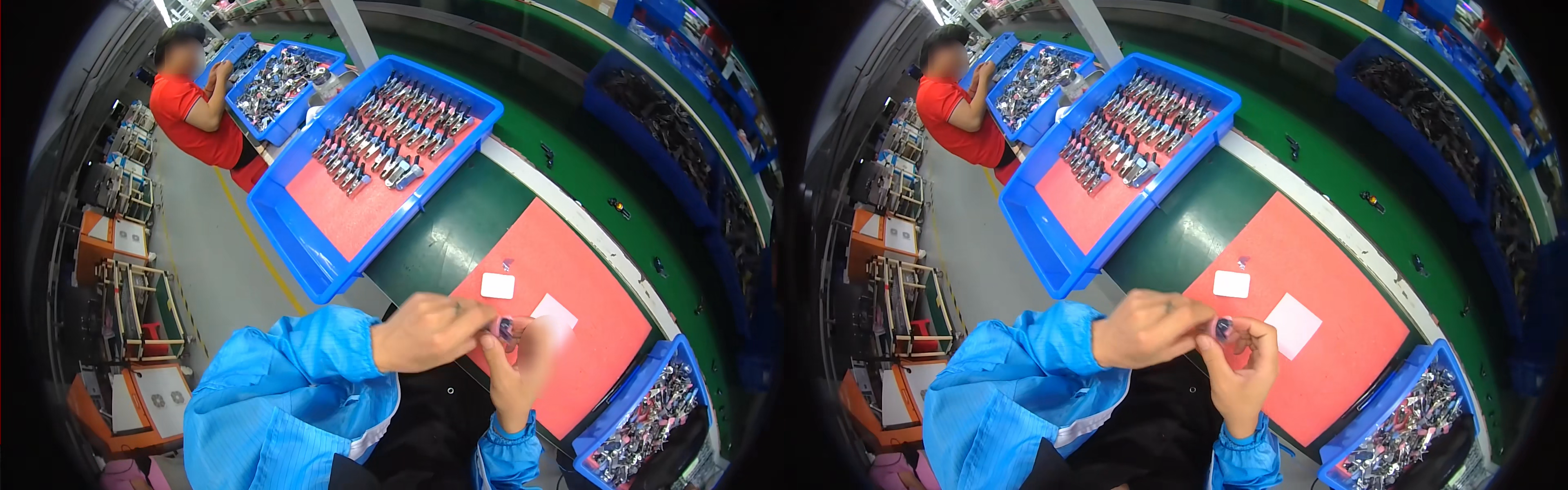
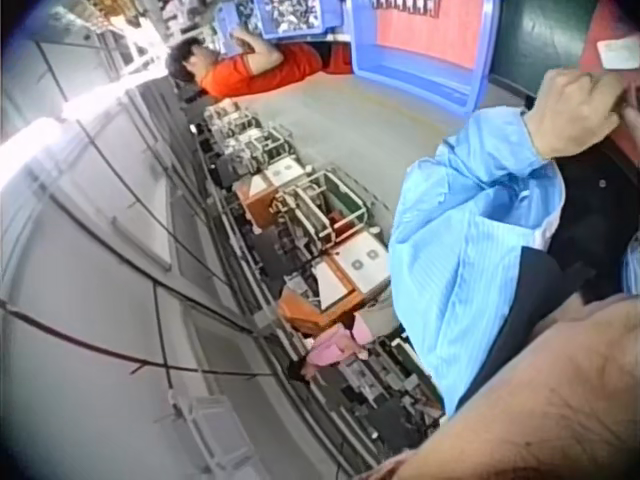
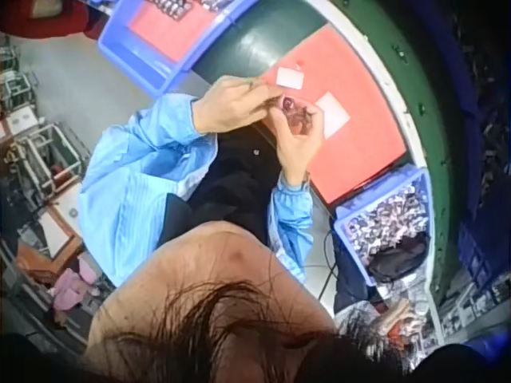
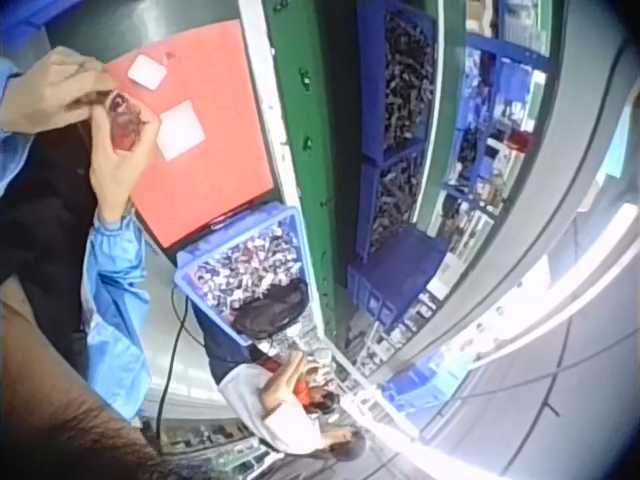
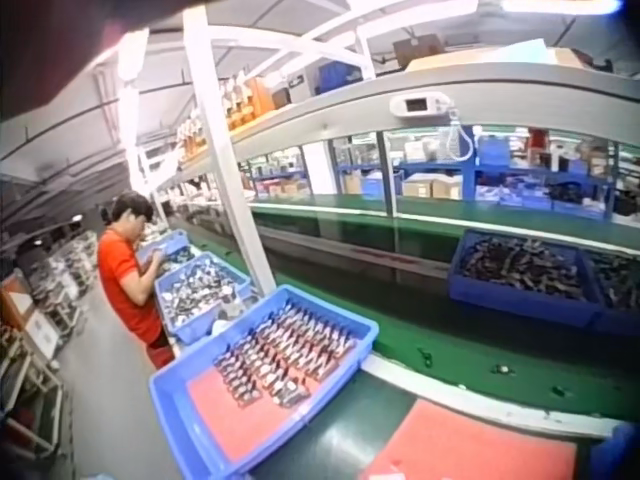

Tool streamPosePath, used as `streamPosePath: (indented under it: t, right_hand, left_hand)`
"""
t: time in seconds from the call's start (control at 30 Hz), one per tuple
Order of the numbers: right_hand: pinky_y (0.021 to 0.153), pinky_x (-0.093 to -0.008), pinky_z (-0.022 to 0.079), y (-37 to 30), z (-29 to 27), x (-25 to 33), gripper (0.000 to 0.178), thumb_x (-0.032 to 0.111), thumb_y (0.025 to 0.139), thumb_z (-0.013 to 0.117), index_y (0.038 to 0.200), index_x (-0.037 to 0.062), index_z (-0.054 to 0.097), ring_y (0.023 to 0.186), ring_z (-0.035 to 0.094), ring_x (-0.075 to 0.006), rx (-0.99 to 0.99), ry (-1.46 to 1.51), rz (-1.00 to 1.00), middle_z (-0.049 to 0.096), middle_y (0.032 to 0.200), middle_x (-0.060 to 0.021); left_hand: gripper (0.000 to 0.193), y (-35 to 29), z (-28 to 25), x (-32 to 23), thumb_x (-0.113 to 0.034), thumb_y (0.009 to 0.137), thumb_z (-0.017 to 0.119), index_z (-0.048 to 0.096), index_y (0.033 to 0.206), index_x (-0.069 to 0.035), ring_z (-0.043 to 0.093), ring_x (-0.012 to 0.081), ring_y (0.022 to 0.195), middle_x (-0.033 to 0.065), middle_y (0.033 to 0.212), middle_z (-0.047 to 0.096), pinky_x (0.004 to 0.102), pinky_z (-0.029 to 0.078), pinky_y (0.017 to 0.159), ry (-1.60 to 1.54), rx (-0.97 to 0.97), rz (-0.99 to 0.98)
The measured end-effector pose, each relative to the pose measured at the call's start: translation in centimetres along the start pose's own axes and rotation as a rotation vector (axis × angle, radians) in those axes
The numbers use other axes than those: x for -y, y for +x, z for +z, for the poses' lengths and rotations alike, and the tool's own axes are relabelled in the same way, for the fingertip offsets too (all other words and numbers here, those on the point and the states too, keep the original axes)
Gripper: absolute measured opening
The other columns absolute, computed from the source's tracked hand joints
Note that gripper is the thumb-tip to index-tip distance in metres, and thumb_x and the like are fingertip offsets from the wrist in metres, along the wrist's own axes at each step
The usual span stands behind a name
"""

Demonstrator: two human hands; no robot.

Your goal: The person is manually assembling small electronic components into trays at a production line workstation.

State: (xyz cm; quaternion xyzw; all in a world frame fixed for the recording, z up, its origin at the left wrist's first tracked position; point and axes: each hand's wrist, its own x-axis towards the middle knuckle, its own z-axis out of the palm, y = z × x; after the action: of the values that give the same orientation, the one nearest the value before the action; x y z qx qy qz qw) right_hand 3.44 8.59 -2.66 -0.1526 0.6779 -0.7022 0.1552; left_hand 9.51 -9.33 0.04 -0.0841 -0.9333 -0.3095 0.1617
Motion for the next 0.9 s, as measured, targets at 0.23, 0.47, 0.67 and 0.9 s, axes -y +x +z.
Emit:
streamPosePath:
  t: [0.23, 0.47, 0.67, 0.9]
  right_hand:
    - [0.075, -0.0237, 0.048, 0.7, -4.4, -2.1, 0.013, 0.002, 0.097, 0.065, 0.109, -0.0012, 0.06, 0.084, 0.059, -0.0108, -0.211, -0.071, 0.028, 0.064, 0.093, -0.0053]
    - [0.074, -0.0266, 0.049, 0.7, -5.4, -3.0, 0.008, 0.005, 0.098, 0.066, 0.101, -0.0019, 0.063, 0.079, 0.059, -0.0112, -0.235, -0.087, 0.066, 0.066, 0.088, -0.0057]
    - [0.074, -0.0266, 0.049, 0.6, -5.7, -3.8, 0.007, 0.005, 0.098, 0.066, 0.098, -0.0018, 0.064, 0.08, 0.059, -0.0109, -0.216, -0.123, 0.085, 0.067, 0.088, -0.0052]
    - [0.072, -0.0254, 0.048, 0.4, -6.1, -3.9, 0.006, 0.004, 0.097, 0.066, 0.099, -0.0017, 0.065, 0.078, 0.058, -0.0091, -0.277, -0.141, 0.103, 0.066, 0.086, -0.0033]
  left_hand:
    - [0.021, -0.8, -9.5, 9.5, -0.015, 0.093, 0.065, 0.061, 0.109, -0.002, 0.069, 0.04, 0.078, 0.0194, 0.084, 0.07, 0.05, 0.054, 0.064, 0.425, -0.095, -0.502]
    - [0.018, -2.2, -9.4, 14.7, -0.019, 0.095, 0.065, 0.057, 0.094, -0.002, 0.066, 0.0431, 0.074, 0.0218, 0.078, 0.068, 0.0528, 0.05, 0.065, 0.629, 0.074, -0.665]
    - [0.021, -2.9, -9.0, 17.0, -0.021, 0.094, 0.067, 0.06, 0.093, -0.002, 0.066, 0.0427, 0.075, 0.0224, 0.077, 0.068, 0.0525, 0.05, 0.066, 0.597, 0.062, -0.7]
    - [0.026, -2.8, -10.0, 16.3, -0.026, 0.094, 0.071, 0.066, 0.096, 0.0, 0.071, 0.0382, 0.074, 0.0213, 0.079, 0.071, 0.0464, 0.053, 0.066, 0.741, 0.095, -0.653]
